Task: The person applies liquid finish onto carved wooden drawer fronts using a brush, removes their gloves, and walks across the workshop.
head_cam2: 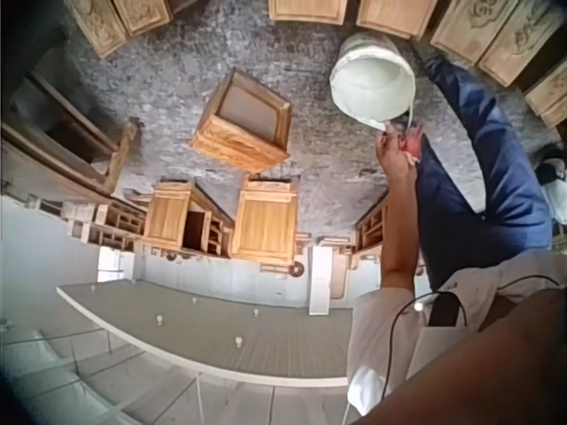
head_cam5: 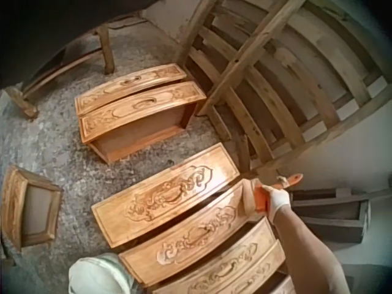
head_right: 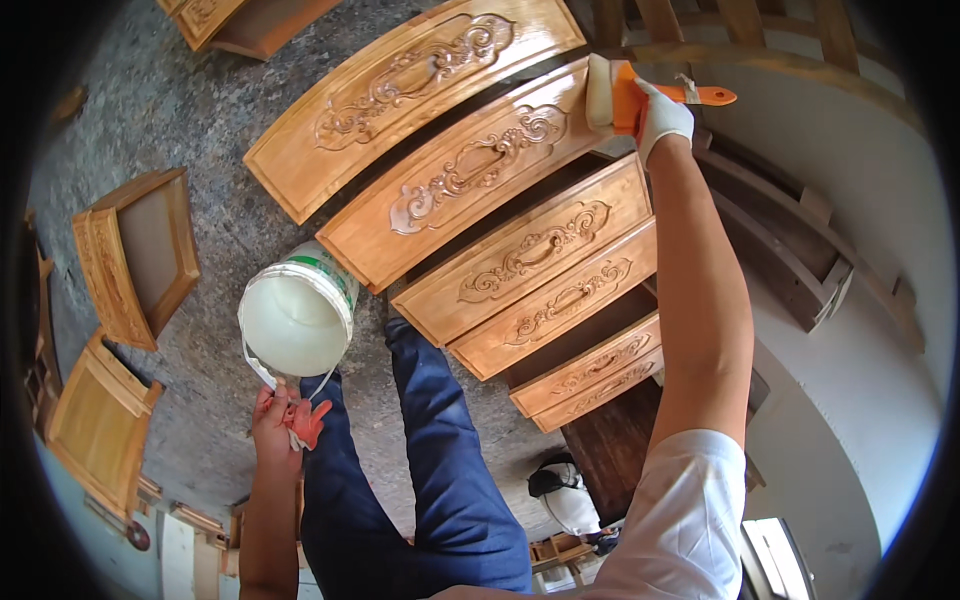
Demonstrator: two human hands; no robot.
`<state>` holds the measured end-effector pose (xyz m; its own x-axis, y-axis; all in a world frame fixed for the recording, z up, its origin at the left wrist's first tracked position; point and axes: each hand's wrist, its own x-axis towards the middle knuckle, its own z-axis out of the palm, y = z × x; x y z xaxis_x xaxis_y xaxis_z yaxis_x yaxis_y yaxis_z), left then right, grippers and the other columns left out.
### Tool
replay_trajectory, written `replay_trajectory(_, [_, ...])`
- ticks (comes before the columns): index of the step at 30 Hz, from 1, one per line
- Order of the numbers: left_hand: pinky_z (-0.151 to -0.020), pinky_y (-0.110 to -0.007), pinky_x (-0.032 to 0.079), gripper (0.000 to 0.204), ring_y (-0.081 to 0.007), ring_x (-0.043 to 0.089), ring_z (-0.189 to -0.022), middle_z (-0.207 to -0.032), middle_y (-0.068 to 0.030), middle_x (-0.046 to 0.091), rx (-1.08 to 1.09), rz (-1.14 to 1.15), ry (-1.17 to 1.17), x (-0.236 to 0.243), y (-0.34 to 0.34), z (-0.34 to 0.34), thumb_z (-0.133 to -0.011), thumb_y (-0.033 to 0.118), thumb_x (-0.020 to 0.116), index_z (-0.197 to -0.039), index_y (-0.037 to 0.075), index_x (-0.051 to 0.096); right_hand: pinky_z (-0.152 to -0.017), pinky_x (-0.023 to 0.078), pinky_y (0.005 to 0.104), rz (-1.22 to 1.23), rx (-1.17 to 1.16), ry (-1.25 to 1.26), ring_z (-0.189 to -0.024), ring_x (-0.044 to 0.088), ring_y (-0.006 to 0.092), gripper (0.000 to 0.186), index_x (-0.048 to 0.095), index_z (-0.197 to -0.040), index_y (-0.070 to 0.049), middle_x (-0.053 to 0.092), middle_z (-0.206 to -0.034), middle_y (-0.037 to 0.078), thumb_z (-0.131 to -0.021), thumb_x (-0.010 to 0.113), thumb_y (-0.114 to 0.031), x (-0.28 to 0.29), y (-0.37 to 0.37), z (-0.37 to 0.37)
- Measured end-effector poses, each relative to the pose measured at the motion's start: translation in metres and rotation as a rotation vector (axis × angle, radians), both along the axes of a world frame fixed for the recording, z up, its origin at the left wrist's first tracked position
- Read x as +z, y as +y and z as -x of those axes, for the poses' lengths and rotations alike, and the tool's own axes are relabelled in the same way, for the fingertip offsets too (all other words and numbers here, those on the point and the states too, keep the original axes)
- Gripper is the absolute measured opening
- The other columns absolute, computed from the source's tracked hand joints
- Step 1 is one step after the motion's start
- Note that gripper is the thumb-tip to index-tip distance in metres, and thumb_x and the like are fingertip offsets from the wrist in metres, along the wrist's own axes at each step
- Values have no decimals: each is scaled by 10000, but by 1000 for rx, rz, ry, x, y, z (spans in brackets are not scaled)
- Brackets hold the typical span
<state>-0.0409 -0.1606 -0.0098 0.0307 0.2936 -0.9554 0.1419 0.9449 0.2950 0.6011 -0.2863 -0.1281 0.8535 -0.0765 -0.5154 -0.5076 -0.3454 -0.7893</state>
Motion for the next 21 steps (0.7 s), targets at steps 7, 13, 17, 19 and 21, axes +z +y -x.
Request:
replay_trajectory(7, [-740, -472, 627, 186, -136, 544, -634, -841, -47, 560, -25, -3, -42, 1, 5, -20, -1048, 249, 574, -1070, 67, 544, -681, 577, 321, 261, -153, -1, -821, 683, 241, 357, 628, -1081, 50, 696, -1015, 154, -804, 745, -142, 16, -9, 25])
replay_trajectory(13, [-692, -444, 631, 174, -148, 579, -631, -822, -44, 579, -74, 7, -70, -4, 10, -23, -1038, 244, 586, -1067, 75, 555, -673, 587, 343, 290, -287, 52, -827, 682, 254, 303, 623, -1070, 47, 690, -1021, 160, -826, 708, -112, 29, -25, 34])
replay_trajectory(17, [-706, -451, 628, 168, -160, 599, -649, -840, -51, 585, -101, 18, -88, -6, 17, -30, -1039, 228, 581, -1067, 64, 554, -702, 598, 358, 93, -425, 123, -849, 684, 270, 276, 613, -1090, 43, 681, -1035, 171, -855, 679, -86, 16, -31, 54])
replay_trajectory(19, [-780, -488, 621, 166, -172, 607, -689, -901, -65, 585, -106, 4, -105, -6, 20, -34, -1050, 203, 561, -1081, 41, 547, -716, 603, 365, -10, -494, 157, -860, 685, 278, 263, 609, -1101, 41, 676, -1041, 177, -870, 664, -73, 12, -28, 82])
replay_trajectory(21, [-816, -506, 618, 166, -178, 612, -709, -932, -72, 585, -118, 1, -113, -6, 21, -38, -1055, 191, 550, -1088, 29, 544, -731, 608, 373, -110, -561, 189, -870, 687, 286, 252, 604, -1111, 39, 671, -1048, 182, -884, 649, -60, 13, -27, 114])
